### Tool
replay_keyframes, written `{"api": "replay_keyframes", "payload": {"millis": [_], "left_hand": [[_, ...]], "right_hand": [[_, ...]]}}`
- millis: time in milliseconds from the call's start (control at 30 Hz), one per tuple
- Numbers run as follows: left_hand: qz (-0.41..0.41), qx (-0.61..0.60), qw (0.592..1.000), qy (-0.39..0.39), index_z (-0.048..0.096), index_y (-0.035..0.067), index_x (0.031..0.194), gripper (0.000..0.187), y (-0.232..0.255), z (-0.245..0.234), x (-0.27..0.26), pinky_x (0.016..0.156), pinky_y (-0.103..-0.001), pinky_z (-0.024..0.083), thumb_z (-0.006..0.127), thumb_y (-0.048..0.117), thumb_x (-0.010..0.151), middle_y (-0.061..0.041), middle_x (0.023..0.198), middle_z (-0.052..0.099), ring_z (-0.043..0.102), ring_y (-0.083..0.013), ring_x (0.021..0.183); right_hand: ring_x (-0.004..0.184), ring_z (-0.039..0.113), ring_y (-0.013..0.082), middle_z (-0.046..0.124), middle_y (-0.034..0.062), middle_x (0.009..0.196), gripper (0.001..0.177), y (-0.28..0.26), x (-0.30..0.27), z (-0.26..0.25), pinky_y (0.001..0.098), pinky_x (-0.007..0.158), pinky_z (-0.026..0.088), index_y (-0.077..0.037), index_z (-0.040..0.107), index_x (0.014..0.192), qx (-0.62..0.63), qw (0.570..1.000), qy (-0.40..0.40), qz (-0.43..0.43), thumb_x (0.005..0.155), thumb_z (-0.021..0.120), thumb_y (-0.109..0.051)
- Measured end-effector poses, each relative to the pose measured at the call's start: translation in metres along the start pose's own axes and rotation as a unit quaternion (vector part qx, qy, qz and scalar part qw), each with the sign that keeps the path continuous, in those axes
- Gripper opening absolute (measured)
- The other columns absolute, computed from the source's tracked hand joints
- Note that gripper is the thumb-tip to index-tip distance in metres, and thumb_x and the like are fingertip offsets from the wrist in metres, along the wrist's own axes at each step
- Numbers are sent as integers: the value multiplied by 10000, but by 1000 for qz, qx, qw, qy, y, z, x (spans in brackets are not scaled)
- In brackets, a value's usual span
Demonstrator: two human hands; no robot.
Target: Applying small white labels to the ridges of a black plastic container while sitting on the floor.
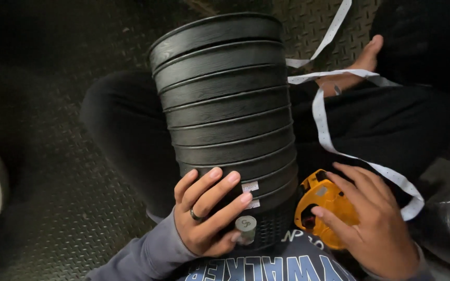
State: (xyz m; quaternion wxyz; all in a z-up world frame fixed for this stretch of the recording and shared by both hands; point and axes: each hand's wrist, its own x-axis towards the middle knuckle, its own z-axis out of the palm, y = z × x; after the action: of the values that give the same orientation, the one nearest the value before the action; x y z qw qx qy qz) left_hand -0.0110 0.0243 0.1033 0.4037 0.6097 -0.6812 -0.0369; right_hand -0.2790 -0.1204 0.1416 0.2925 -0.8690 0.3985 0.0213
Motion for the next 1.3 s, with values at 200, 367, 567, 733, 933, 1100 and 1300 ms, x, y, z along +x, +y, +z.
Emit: {"api": "replay_keyframes", "payload": {"millis": [200, 367, 567, 733, 933, 1100, 1300], "left_hand": [[-35, -2, 999, 6, 674, 169, 1256, 442, 7, 1, 2, 1186, -449, 335, 416, 459, 1045, -150, 1331, 635, 570, -308, 1297], [-37, 11, 999, 27, 684, 194, 1253, 425, 14, 8, -4, 1193, -433, 328, 443, 471, 1040, -111, 1320, 640, 564, -273, 1291], [-23, 9, 999, 39, 647, 185, 1272, 421, 11, 14, -26, 1189, -450, 318, 443, 469, 1038, -129, 1342, 636, 552, -269, 1296], [-72, -86, 992, 58, 545, 62, 1303, 500, 6, -7, 14, 1034, -440, 438, 418, 471, 1044, -163, 1295, 666, 644, -317, 1208], [-164, -118, 976, 83, 664, 77, 1181, 314, 13, -20, 79, 980, -354, 493, 699, 257, 925, -117, 1129, 643, 630, -252, 1016], [-216, -112, 969, 44, 699, 151, 1102, 178, 10, -14, 83, 987, -372, 434, 697, 236, 945, -35, 1121, 669, 617, -230, 1048], [-185, -125, 973, 54, 708, 164, 990, 50, 4, -10, 77, 978, -363, 436, 733, 150, 950, -21, 1085, 655, 599, -239, 1018]], "right_hand": [[1334, 645, 304, 677, 205, 1384, 427, -28, 9, -27, 426, 1163, 471, 30, 665, 1200, 319, 938, 51, 122, 888, 557, -240], [1109, 722, 377, 693, 315, 1272, 506, -33, 18, -13, 439, 1041, 544, 129, 610, 1226, 561, 820, 96, 57, 964, 509, -292], [894, 711, 259, 734, 212, 1026, 301, -92, 51, 6, 324, 823, 546, 77, 689, 1122, 591, 803, 77, -10, 894, 664, -117], [636, 610, 150, 674, 151, 874, 136, -101, 63, 37, 187, 609, 503, 44, 705, 995, 523, 830, 195, 0, 892, 628, 0], [686, 621, 188, 662, 180, 965, 213, -88, 61, 43, 235, 682, 532, 49, 673, 1086, 538, 817, 205, -4, 923, 558, -26], [692, 614, 185, 663, 180, 987, 191, -86, 62, 49, 225, 697, 537, 29, 676, 1056, 522, 820, 235, -11, 913, 573, -45], [734, 628, 202, 661, 193, 965, 196, -90, 62, 48, 215, 678, 550, 54, 680, 1026, 495, 836, 236, -22, 884, 576, -32]]}}
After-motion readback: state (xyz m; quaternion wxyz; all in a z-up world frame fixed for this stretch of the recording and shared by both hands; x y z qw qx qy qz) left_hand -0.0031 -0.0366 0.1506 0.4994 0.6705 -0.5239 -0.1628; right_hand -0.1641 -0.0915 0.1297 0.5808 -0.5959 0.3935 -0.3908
